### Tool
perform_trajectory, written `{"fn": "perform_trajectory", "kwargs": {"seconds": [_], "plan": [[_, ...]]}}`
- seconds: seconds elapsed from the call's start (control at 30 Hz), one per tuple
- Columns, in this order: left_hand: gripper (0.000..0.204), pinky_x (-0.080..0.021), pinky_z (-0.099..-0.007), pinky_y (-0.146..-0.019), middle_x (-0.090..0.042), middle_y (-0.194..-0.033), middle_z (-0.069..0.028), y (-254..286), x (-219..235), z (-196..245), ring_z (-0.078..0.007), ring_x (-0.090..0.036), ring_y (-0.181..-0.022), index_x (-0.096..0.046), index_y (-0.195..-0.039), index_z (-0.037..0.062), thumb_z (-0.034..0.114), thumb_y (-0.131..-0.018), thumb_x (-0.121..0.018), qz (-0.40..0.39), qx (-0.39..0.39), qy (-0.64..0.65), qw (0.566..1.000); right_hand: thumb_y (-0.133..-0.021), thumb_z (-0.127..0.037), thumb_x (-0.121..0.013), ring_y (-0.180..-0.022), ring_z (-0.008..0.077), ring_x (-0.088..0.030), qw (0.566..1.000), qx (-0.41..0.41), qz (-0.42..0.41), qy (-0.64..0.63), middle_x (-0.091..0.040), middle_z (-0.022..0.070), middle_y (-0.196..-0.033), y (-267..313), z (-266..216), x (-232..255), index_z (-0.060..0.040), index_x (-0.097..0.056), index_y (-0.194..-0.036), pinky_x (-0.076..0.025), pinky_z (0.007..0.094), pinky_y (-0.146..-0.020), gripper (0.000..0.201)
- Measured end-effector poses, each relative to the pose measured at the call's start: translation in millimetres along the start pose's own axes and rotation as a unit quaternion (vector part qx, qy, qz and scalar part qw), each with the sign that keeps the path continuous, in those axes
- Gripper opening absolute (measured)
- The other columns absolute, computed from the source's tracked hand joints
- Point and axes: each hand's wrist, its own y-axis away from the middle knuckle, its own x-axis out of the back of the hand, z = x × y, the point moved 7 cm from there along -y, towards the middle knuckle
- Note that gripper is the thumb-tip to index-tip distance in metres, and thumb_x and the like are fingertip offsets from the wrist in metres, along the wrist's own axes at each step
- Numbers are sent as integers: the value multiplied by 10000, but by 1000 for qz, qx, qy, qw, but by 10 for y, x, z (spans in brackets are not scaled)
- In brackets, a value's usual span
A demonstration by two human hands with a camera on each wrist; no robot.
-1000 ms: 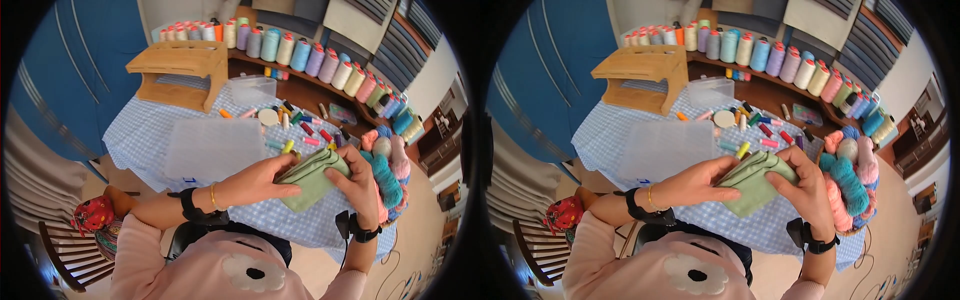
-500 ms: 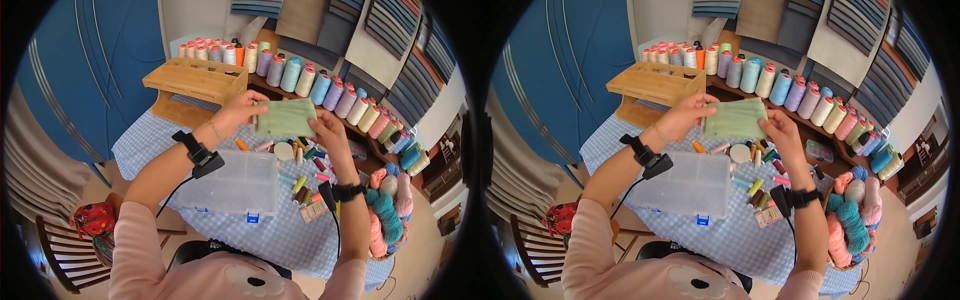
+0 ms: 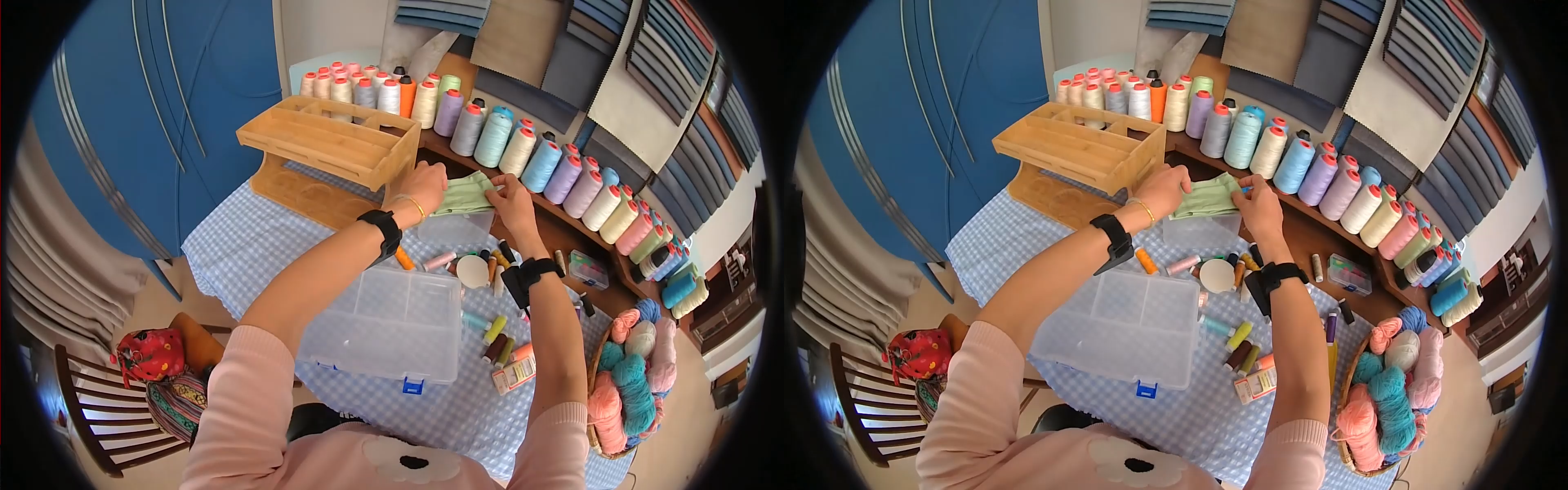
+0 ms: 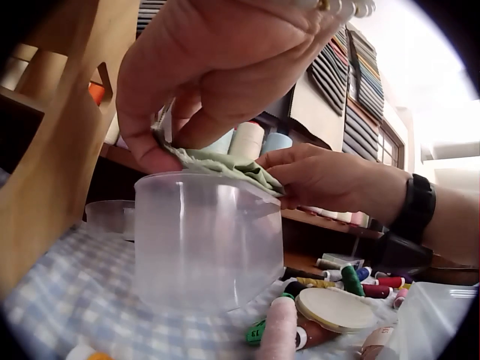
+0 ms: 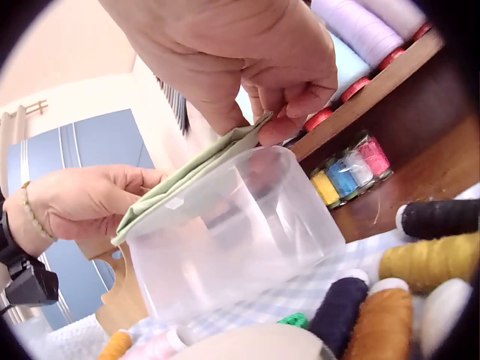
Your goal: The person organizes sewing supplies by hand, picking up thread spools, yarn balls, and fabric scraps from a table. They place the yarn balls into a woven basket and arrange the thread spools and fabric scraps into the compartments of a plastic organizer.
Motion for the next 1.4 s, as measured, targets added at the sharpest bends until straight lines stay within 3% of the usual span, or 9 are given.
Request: {"fn": "perform_trajectory", "kwargs": {"seconds": [0.1, 0.3, 0.73, 0.8, 1.1, 1.23, 1.3, 1.33, 1.4], "plan": [[191, -465, -426, -857, -597, -998, -145, -50, -102, -45, -348, -587, -991, -632, -887, 92, -42, -839, -504, -16, -16, 10, 1000, -830, -197, -726, -849, 313, -683, 995, -6, -15, 97, -696, 113, -834, 158, -231, 80, -87, -600, -1077, -521, 432, -755, 299], [176, -478, -426, -829, -596, -989, -115, -32, -192, -34, -335, -598, -990, -618, -873, 114, -30, -831, -526, -17, -47, -74, 996, -800, -180, -744, -864, 338, -695, 969, 71, -26, 235, -710, 136, -870, 257, -368, -31, -111, -592, -1003, -537, 455, -741, 263], [161, -506, -446, -794, -673, -1004, -114, 6, -190, 116, -327, -632, -1021, -655, -868, 111, -12, -805, -572, -130, -74, -157, 976, -771, -182, -725, -846, 313, -714, 963, 72, -108, 235, -730, 113, -862, 329, -326, -65, -126, -711, -806, -563, 429, -768, 67], [159, -524, -445, -796, -689, -1046, -93, -6, -236, 70, -304, -643, -1049, -695, -877, 116, 16, -810, -593, -148, -74, -190, 968, -748, -175, -734, -833, 282, -700, 954, 72, -111, 271, -721, 66, -828, 332, -316, -103, -121, -704, -813, -540, 408, -738, 90], [125, -537, -421, -806, -626, -1020, -113, 233, -369, 213, -318, -614, -947, -742, -893, 142, 109, -815, -649, -15, -193, -330, 924, -744, -203, -756, -870, 280, -725, 889, 110, -109, 431, -732, 107, -849, 318, -325, -354, -111, -739, -819, -563, 408, -774, 120], [130, -532, -431, -818, -639, -1026, -139, 291, -266, 385, -329, -625, -982, -749, -909, 127, 144, -844, -637, -2, -270, -252, 929, -771, -183, -732, -864, 280, -721, 870, 166, -76, 459, -730, 126, -857, 391, -463, -332, -95, -729, -828, -555, 415, -773, 105], [220, -521, -455, -835, -669, -1010, -190, 272, -379, 319, -363, -644, -987, -742, -953, 73, 230, -911, -595, -131, -209, -139, 959, -858, -118, -641, -946, 302, -710, 886, 233, -38, 398, -741, 132, -955, 448, -622, -277, -97, -746, -917, -508, 396, -886, 123], [220, -521, -455, -835, -669, -1010, -190, 284, -353, 345, -363, -644, -987, -742, -953, 73, 230, -911, -595, -131, -209, -138, 959, -858, -118, -641, -946, 302, -710, 886, 233, -38, 398, -741, 132, -955, 466, -662, -255, -97, -746, -917, -508, 396, -886, 123], [393, -502, -482, -860, -693, -992, -228, 329, -435, 275, -403, -656, -968, -720, -1008, 39, 356, -987, -489, -233, -138, -159, 949, -878, -163, -624, -953, 329, -694, 921, 156, -166, 315, -732, 159, -943, 495, -584, -330, -83, -737, -904, -483, 410, -919, 142]]}}
